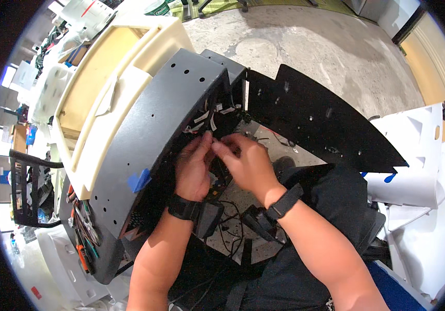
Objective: Connecting and organizing internal wiring and connectors inside a black electronic assembly enclosure using pliers.
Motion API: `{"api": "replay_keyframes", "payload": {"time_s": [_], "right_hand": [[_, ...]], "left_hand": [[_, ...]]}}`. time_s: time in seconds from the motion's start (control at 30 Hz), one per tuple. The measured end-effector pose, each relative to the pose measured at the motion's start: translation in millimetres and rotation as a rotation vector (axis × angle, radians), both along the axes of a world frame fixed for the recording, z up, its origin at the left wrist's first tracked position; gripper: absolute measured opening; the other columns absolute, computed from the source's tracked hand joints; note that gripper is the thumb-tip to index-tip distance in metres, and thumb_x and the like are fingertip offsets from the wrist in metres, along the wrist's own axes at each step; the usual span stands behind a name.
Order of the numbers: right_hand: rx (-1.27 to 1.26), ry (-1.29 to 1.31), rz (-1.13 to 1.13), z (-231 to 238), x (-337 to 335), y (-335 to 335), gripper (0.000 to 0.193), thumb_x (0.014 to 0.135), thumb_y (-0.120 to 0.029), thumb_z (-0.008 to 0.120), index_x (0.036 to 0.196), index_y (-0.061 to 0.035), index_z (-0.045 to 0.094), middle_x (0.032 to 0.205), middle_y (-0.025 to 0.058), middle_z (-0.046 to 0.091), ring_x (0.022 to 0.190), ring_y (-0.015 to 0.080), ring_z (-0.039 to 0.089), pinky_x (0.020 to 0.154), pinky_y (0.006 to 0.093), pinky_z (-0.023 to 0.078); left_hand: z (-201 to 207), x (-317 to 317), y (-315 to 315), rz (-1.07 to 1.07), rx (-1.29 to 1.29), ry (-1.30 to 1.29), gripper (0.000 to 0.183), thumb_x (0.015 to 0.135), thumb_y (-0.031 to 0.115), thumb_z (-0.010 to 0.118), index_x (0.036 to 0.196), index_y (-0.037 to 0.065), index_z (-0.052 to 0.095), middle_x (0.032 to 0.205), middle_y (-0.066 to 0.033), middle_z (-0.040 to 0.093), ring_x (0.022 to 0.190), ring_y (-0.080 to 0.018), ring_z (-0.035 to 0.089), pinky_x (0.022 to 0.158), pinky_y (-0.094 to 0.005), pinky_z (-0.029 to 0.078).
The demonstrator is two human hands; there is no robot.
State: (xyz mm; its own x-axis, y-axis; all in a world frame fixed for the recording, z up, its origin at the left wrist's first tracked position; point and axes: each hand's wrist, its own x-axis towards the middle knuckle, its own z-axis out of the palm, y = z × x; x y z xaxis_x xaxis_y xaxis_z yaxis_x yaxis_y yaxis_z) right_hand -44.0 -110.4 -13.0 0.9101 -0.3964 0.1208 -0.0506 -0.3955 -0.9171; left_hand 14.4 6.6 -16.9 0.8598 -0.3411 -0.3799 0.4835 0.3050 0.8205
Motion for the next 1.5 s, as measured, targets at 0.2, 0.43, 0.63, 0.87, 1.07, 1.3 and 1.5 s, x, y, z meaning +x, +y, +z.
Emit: {"api": "replay_keyframes", "payload": {"time_s": [0.2, 0.43, 0.63, 0.87, 1.07, 1.3, 1.5], "right_hand": [[1.219, 0.515, 0.082, 8.1, 0.1, -5.4, 0.033, 0.089, -0.038, 0.06, 0.084, -0.0053, 0.063, 0.071, 0.0003, 0.061, 0.06, 0.0079, 0.052, 0.05, 0.0221, 0.037], [0.281, 0.112, 0.018, 0.2, 5.7, -3.5, 0.024, 0.084, -0.027, 0.065, 0.076, -0.0049, 0.061, 0.069, 0.0151, 0.061, 0.062, 0.026, 0.06, 0.053, 0.0335, 0.045], [-0.27, -0.184, 0.06, 7.1, 0.9, -2.1, 0.03, 0.085, -0.03, 0.062, 0.081, -0.0005, 0.062, 0.074, 0.0207, 0.063, 0.07, 0.0354, 0.062, 0.059, 0.0381, 0.049], [1.059, 0.47, 0.17, 16.2, 0.7, -5.6, 0.041, 0.088, -0.047, 0.057, 0.082, -0.0071, 0.064, 0.069, 0.0, 0.062, 0.055, 0.008, 0.049, 0.048, 0.0232, 0.036], [0.275, 0.14, 0.156, -5.9, 3.6, -1.8, 0.031, 0.084, -0.033, 0.066, 0.078, -0.003, 0.059, 0.068, 0.0083, 0.061, 0.058, 0.0193, 0.058, 0.051, 0.0323, 0.044], [-0.38, -0.034, 0.075, 5.2, -2.9, 0.5, 0.031, 0.085, -0.033, 0.061, 0.078, -0.0028, 0.062, 0.073, 0.0165, 0.064, 0.072, 0.0376, 0.062, 0.06, 0.0422, 0.049], [0.588, 0.361, 0.09, 10.6, -4.0, -7.5, 0.036, 0.089, -0.039, 0.058, 0.08, -0.0049, 0.063, 0.072, 0.0078, 0.063, 0.061, 0.0199, 0.057, 0.056, 0.0315, 0.044]], "left_hand": [[-12.9, 6.3, 9.3, -0.081, 0.068, 0.023, 0.018, 0.092, 0.025, 0.058, 0.096, 0.007, 0.061, 0.092, -0.0038, 0.062, 0.086, -0.0162, 0.057, 0.076, -0.0309, 0.044], [-7.6, -1.1, 0.7, -0.032, -0.017, 0.051, 0.019, 0.09, 0.023, 0.062, 0.094, 0.005, 0.063, 0.091, -0.0031, 0.062, 0.083, -0.012, 0.056, 0.078, -0.0271, 0.044], [-2.3, -4.9, -4.0, 0.034, -0.029, 0.045, 0.021, 0.092, 0.024, 0.06, 0.095, 0.004, 0.063, 0.09, -0.0032, 0.062, 0.08, -0.0119, 0.057, 0.074, -0.0274, 0.045], [-9.1, -0.2, 7.4, -0.07, -0.07, 0.047, 0.022, 0.093, 0.025, 0.058, 0.094, 0.003, 0.062, 0.082, -0.0029, 0.06, 0.073, -0.0117, 0.055, 0.066, -0.0285, 0.043], [6.4, -9.4, -6.7, 0.046, 0.062, 0.087, 0.021, 0.09, 0.027, 0.062, 0.091, 0.007, 0.062, 0.083, -0.0011, 0.06, 0.075, -0.0109, 0.054, 0.069, -0.0264, 0.043], [-1.8, -5.4, 2.9, 0.019, 0.01, 0.06, 0.019, 0.088, 0.027, 0.065, 0.09, 0.008, 0.062, 0.084, -0.0004, 0.06, 0.076, -0.0115, 0.054, 0.072, -0.0261, 0.043], [-9.1, 0.9, 6.1, -0.014, -0.006, 0.048, 0.018, 0.088, 0.026, 0.065, 0.087, 0.008, 0.062, 0.081, -0.0006, 0.06, 0.077, -0.0121, 0.055, 0.073, -0.0271, 0.042]]}}
